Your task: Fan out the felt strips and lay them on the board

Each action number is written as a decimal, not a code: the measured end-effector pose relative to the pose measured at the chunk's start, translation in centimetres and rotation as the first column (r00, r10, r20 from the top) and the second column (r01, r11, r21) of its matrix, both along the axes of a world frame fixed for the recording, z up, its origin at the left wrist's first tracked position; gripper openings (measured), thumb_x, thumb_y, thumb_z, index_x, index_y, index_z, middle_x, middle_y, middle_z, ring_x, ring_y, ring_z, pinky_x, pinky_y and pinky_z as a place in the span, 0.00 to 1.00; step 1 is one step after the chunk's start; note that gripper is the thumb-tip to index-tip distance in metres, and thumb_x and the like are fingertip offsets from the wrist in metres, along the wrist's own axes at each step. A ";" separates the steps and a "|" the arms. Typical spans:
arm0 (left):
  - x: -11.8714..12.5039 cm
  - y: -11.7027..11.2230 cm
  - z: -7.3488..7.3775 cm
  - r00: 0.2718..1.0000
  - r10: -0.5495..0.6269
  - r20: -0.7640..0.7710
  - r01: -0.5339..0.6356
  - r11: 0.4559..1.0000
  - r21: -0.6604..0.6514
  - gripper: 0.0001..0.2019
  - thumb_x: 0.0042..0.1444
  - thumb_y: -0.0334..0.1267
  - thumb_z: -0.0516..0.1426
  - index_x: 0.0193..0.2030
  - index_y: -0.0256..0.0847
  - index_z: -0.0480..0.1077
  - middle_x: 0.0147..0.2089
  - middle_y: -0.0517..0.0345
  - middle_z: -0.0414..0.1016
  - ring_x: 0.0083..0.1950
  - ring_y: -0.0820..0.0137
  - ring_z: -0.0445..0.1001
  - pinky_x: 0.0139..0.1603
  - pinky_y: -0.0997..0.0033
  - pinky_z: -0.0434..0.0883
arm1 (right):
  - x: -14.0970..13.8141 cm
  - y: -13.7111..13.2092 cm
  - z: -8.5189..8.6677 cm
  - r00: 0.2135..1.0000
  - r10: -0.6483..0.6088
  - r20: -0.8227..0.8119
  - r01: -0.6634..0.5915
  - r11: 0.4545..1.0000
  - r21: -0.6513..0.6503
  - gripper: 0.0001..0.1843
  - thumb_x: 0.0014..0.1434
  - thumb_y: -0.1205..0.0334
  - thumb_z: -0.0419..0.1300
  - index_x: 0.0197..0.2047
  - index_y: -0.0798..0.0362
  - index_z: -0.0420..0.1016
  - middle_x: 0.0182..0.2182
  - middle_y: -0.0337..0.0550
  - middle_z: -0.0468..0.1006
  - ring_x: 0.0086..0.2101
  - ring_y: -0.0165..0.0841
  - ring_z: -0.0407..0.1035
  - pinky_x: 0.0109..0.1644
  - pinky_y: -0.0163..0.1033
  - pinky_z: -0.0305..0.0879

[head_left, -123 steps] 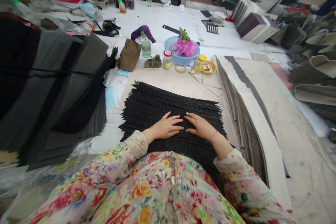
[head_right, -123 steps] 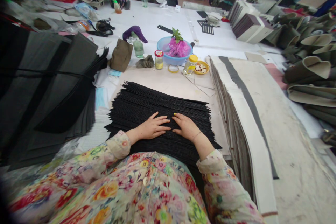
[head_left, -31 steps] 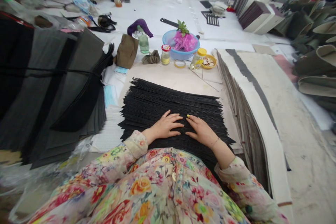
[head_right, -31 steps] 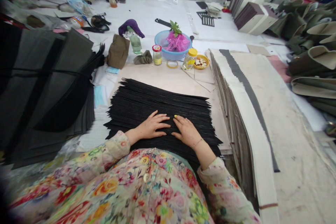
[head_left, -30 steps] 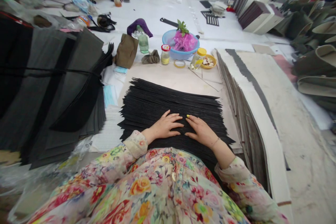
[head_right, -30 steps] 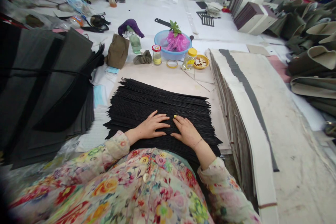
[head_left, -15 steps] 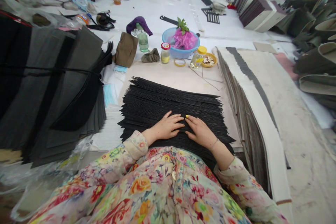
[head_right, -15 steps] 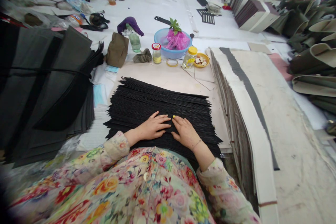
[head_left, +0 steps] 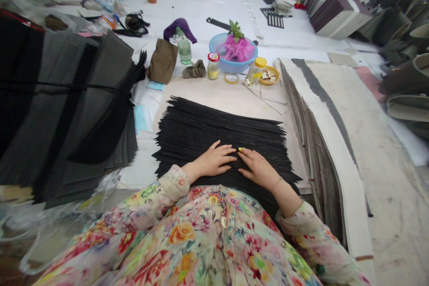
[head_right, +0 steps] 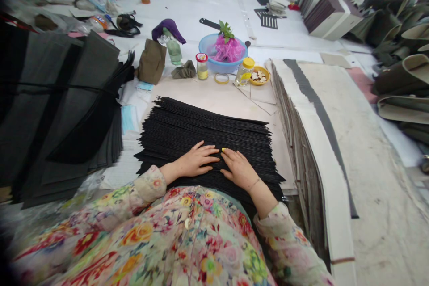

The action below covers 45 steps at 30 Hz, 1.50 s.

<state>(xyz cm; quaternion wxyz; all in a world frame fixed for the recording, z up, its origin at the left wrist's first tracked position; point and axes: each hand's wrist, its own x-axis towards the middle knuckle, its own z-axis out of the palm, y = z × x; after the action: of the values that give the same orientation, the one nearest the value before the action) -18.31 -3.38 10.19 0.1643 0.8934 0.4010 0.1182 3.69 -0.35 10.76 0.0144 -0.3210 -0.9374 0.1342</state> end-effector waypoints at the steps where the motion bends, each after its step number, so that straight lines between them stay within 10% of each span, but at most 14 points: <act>1: 0.0 0.0 0.0 1.000 -0.003 0.002 0.003 1.000 0.001 0.18 0.55 0.43 0.52 0.53 0.46 0.63 0.60 0.53 0.59 0.63 0.63 0.52 0.62 0.50 0.43 | 0.0 0.0 0.0 1.000 0.000 -0.006 0.000 1.000 0.002 0.26 0.56 0.57 0.52 0.56 0.58 0.59 0.56 0.54 0.61 0.56 0.40 0.55 0.58 0.51 0.54; 45: 0.3 -0.4 -0.4 1.000 0.030 0.000 -0.030 0.999 0.013 0.21 0.54 0.49 0.53 0.54 0.46 0.62 0.61 0.53 0.57 0.64 0.62 0.51 0.63 0.51 0.40 | 0.4 -0.9 -0.1 1.000 0.006 0.011 -0.005 1.000 -0.012 0.28 0.54 0.57 0.53 0.57 0.57 0.58 0.57 0.53 0.60 0.56 0.39 0.54 0.59 0.50 0.53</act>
<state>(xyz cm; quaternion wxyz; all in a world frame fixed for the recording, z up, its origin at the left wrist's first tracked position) -17.98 -3.80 9.82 0.1566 0.8883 0.4139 0.1230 4.13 -1.25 10.70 0.0071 -0.3192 -0.9375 0.1383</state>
